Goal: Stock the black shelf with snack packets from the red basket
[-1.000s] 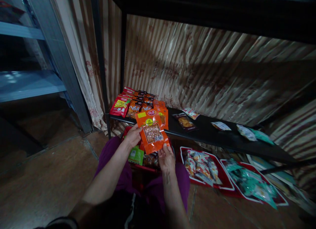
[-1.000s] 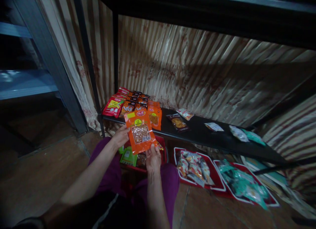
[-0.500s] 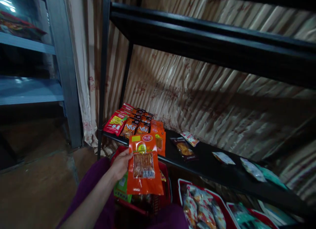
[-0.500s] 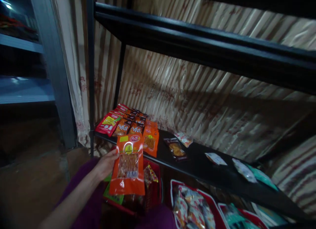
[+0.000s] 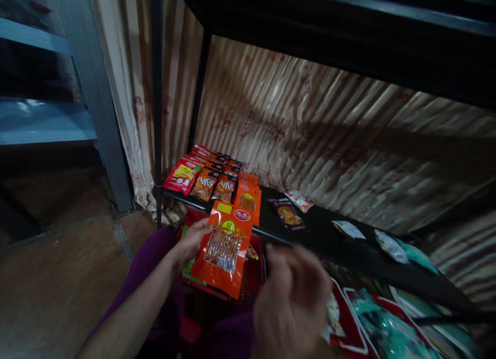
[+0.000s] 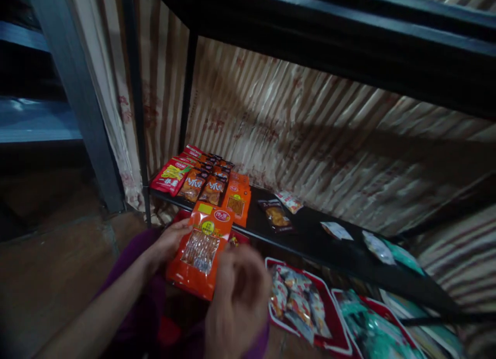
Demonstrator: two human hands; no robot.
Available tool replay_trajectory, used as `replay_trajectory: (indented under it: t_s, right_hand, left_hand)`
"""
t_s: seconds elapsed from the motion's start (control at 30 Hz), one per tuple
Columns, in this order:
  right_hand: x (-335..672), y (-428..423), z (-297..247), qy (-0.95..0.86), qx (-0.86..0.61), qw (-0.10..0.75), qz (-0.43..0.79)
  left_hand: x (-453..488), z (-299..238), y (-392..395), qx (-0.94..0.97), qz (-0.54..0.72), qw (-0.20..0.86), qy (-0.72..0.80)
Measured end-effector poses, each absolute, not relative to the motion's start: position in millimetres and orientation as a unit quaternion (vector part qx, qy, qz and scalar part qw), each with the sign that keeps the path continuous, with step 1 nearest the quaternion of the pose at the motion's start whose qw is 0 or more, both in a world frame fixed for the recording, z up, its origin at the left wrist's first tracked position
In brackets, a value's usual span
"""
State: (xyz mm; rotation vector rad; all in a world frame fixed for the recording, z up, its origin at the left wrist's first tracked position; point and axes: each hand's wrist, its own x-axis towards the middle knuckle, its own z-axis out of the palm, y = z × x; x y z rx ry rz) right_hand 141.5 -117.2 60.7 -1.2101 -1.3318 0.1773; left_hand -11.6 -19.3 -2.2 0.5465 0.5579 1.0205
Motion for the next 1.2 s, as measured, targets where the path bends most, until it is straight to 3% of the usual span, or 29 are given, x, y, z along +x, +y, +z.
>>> replay_trajectory:
  t_s: [0.1,0.27,0.63,1.2]
  right_hand:
    - [149,-90,54,-0.391,-0.602,0.689,0.097]
    - [154,-58,27,-0.225,-0.522,0.721,0.396]
    - [145,-58,27,-0.136,-0.489,0.757,0.412]
    - [136,-95,-23,-0.207,-0.519,0.657,0.505]
  left_hand:
    - [-15,4,-24,0.279,0.460,0.806,0.246]
    - [-17,10,-29,0.302,0.442,0.808,0.248]
    - [-18,0,-29,0.306,0.431,0.798,0.289]
    - [-19,6,-13,0.196,0.530,0.753,0.338]
